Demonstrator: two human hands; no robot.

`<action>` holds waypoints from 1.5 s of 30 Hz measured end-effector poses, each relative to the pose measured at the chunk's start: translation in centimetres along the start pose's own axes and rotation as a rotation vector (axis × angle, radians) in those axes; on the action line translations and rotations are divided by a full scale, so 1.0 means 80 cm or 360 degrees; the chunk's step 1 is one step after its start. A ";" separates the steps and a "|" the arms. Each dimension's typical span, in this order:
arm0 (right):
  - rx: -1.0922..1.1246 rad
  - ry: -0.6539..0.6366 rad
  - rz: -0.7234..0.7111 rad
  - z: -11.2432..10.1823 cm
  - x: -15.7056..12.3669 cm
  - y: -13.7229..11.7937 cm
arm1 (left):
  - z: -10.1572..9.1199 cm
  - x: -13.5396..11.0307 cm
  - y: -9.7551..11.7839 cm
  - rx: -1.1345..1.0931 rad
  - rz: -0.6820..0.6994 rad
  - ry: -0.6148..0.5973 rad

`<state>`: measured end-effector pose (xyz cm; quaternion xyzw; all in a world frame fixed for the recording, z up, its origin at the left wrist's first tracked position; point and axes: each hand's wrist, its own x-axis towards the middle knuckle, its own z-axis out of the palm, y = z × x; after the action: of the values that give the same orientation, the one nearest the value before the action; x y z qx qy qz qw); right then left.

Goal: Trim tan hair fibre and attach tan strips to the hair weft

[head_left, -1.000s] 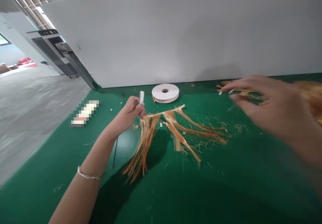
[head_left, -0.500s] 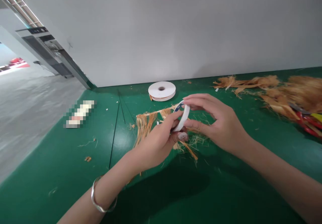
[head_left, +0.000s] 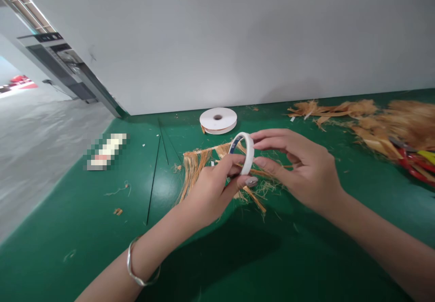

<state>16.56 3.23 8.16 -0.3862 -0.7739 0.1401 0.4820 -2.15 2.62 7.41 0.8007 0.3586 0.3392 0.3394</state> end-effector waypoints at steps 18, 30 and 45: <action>-0.0139 0.0071 -0.0219 0.000 -0.001 -0.003 | 0.004 -0.004 0.018 -0.0422 -0.0097 0.0268; -0.0745 -0.0619 -0.0068 -0.005 -0.012 -0.006 | 0.023 -0.001 0.009 -0.0763 -0.0519 -0.0096; -0.0900 -0.0933 0.0495 -0.147 -0.001 0.056 | 0.023 -0.003 -0.003 -0.0518 -0.0630 -0.0094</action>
<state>28.70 4.32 11.31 -0.5588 -0.8187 0.0972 0.0902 -0.95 2.00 6.13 0.6593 0.4389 0.2958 0.5340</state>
